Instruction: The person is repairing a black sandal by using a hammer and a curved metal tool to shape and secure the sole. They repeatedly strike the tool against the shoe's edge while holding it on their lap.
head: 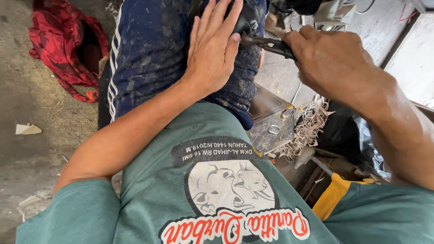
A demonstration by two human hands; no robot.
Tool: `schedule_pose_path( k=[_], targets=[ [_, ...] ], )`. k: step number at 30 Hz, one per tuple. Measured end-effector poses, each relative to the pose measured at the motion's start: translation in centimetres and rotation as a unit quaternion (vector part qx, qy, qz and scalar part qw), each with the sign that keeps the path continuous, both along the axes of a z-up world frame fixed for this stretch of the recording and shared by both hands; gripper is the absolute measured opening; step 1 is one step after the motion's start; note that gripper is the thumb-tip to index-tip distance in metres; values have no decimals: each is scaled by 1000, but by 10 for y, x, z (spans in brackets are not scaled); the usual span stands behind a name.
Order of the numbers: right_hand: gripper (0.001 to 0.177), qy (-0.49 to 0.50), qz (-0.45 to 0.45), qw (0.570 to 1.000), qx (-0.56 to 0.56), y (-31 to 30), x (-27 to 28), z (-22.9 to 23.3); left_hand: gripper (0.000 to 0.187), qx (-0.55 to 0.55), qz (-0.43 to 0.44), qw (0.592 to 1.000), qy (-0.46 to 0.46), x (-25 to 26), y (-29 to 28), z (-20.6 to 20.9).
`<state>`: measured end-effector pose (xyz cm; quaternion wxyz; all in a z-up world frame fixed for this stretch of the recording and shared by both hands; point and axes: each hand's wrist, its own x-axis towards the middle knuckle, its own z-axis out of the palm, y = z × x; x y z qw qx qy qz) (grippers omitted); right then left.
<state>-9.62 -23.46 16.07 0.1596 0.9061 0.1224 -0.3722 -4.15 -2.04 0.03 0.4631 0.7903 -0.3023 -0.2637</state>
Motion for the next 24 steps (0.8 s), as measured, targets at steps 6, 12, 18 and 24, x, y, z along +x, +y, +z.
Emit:
schedule_pose_path(
  k=[6, 12, 18, 24],
  targets=[
    [46, -86, 77, 993, -6, -4, -9, -17, 47, -56, 25, 998, -12, 9, 4, -11],
    [11, -106, 110, 982, -112, 22, -42, -41, 48, 4, 8, 999, -38, 6, 7, -6],
    [42, 43, -48, 998, 14, 16, -9, -39, 53, -30, -3, 999, 31, 15, 12, -15],
    [51, 119, -217, 928, 279, -3, 18, -40, 43, -48, -1, 999, -2, 29, 12, -10]
  ],
)
